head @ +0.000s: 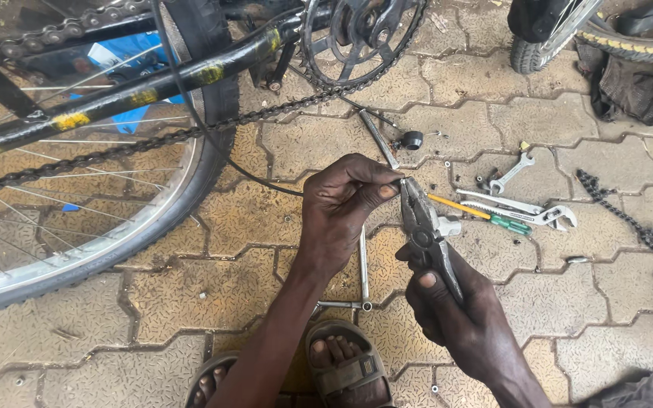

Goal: The person works on a bicycle brake cable on the paved ground, using pliers to grip and work the cable end and a hammer to tap a cable fitting. They then move to the bicycle, route the cable along the frame near the handlebars, and sit with the bike across their lap while continuing to manipulate the cable with pliers.

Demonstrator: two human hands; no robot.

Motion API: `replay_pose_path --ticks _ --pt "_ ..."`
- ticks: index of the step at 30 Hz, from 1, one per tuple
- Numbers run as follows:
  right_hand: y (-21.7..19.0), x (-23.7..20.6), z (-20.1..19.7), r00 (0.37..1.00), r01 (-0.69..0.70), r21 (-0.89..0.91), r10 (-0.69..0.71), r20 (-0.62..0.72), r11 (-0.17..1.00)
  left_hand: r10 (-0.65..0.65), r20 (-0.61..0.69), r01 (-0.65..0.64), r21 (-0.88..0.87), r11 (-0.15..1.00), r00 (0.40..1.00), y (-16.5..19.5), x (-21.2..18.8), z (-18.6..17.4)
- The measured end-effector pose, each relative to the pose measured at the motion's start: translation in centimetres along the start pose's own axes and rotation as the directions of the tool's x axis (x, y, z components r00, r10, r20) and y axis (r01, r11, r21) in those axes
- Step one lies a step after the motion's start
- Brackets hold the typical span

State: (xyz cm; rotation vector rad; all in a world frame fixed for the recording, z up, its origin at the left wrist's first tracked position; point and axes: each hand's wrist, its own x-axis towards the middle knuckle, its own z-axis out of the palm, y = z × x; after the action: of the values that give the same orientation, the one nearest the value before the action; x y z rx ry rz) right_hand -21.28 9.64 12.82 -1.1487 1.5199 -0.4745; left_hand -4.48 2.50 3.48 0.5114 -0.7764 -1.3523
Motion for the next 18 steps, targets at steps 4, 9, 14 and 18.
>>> replay_pose_path --ticks 4,9,14,18 --pt "0.4 0.3 0.7 0.997 0.075 0.061 -0.076 0.007 0.995 0.016 -0.007 -0.016 0.017 1.0 1.0 -0.1 0.2 0.2" --pt "1.3 1.2 0.6 0.983 0.159 -0.108 -0.167 -0.071 0.981 0.023 -0.015 -0.023 0.05 0.998 1.0 0.1 0.3 0.5" --pt "1.1 1.8 -0.6 0.912 0.41 -0.051 -0.41 0.006 0.911 0.007 0.018 -0.01 0.125 0.992 1.0 0.4 0.3 0.5" --pt "0.7 1.7 -1.0 0.978 0.21 0.021 -0.21 -0.004 0.977 0.02 0.034 -0.025 0.138 0.99 0.999 0.6 0.3 0.5"
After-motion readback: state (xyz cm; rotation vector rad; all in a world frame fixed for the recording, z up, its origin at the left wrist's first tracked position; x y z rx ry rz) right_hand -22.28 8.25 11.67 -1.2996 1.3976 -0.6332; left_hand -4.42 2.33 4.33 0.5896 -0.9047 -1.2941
